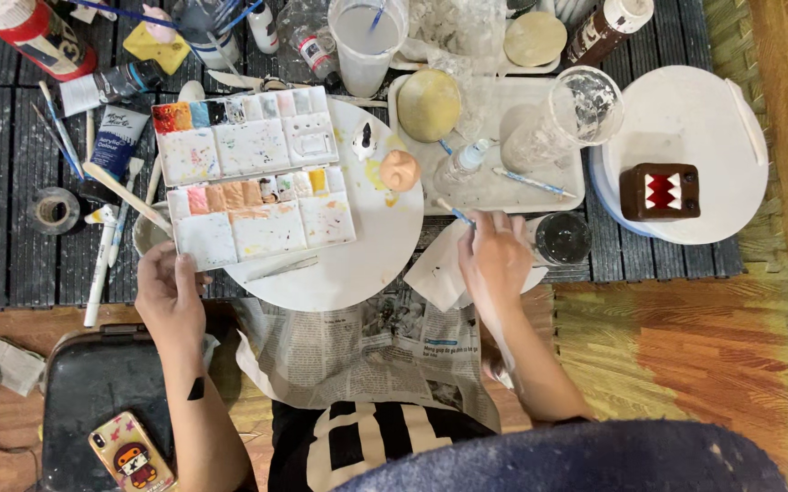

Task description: The person paints a small clay figure using a brush and a palette of mixed paints. They repeatedly dip the brush into the palette, apply paint to the figure, and rotate it to cover different sides.

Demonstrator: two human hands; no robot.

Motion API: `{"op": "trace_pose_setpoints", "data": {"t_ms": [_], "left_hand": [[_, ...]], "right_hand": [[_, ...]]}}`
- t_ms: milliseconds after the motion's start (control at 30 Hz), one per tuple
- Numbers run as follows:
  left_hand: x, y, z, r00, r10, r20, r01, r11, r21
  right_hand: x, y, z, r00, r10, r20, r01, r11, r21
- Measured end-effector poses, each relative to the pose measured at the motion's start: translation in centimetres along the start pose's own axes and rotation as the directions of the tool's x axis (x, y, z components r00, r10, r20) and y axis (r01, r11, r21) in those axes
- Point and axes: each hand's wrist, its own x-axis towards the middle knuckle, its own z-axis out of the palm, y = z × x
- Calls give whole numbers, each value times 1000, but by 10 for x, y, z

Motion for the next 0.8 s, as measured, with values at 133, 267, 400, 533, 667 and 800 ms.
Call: {"op": "trace_pose_setpoints", "data": {"t_ms": [133,267,400,533,667,800], "left_hand": [[5,-10,-2,998,-47,36,49,997,-54],[6,-14,-3,998,-63,26,63,998,4],[4,-8,3,994,-66,88,87,960,-266],[0,-7,7,988,-101,114,136,918,-372],[-3,-14,9,993,-55,105,99,878,-468],[-2,-14,8,995,-43,92,83,872,-483]], "right_hand": [[13,3,10,1000,-10,-7,9,998,-67],[20,5,34,999,-2,45,13,970,-243],[22,12,59,998,-47,38,56,954,-294],[27,28,78,998,-34,51,47,959,-279],[26,27,77,998,-46,50,58,961,-271],[27,11,42,998,-25,53,35,980,-195]]}}
